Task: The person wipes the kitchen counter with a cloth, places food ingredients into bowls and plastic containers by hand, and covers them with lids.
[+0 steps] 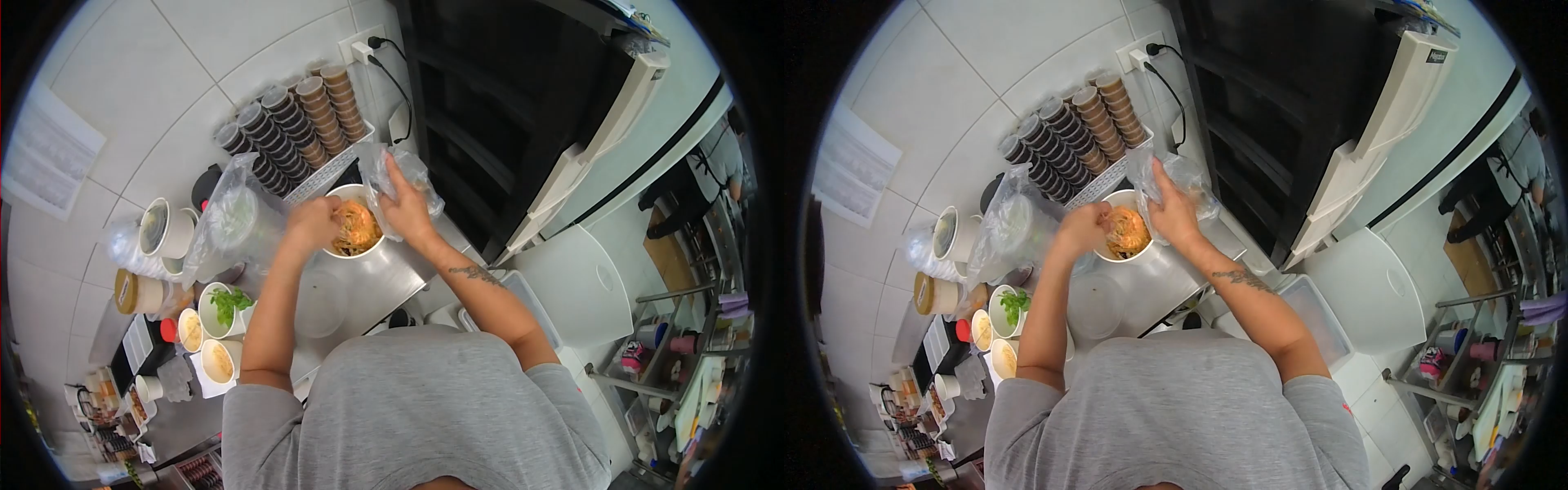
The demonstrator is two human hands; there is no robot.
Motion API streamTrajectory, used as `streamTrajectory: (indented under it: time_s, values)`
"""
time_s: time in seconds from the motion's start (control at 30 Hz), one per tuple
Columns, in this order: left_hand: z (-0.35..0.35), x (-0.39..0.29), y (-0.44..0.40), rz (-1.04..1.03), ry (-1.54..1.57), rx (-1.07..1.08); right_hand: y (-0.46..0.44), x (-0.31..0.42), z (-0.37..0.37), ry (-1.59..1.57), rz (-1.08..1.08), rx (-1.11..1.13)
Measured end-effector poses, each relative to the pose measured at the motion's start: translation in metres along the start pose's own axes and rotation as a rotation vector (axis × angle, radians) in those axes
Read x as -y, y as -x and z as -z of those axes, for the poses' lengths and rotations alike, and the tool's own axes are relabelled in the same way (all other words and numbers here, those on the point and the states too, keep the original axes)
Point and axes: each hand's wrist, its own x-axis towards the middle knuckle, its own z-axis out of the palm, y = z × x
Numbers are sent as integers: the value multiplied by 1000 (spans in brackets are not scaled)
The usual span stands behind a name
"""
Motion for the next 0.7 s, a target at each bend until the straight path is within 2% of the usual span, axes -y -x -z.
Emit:
streamTrajectory:
  time_s: [0.1, 0.2, 0.3, 0.4, 0.5, 0.6, 0.7]
  values:
    - [-19, 0, -3, -6, -145, -140, 1, -4, -5, 91, 20, 71]
    - [2, 2, -10, 83, -271, 159, 1, -10, -11, 118, 111, 35]
    - [20, -26, -20, 143, -339, 280, 0, -6, -10, 84, 68, 82]
    - [-10, -16, -36, -116, -226, 4, -1, -10, -9, 49, 113, 96]
    - [-16, -2, -42, -129, -31, 85, -2, -10, -5, 56, 42, 157]
    - [-3, 12, -40, -117, 117, 173, 0, -12, -6, 48, 60, 130]
    - [-11, 10, -33, -145, -50, 376, 0, -14, -7, 9, 129, 124]
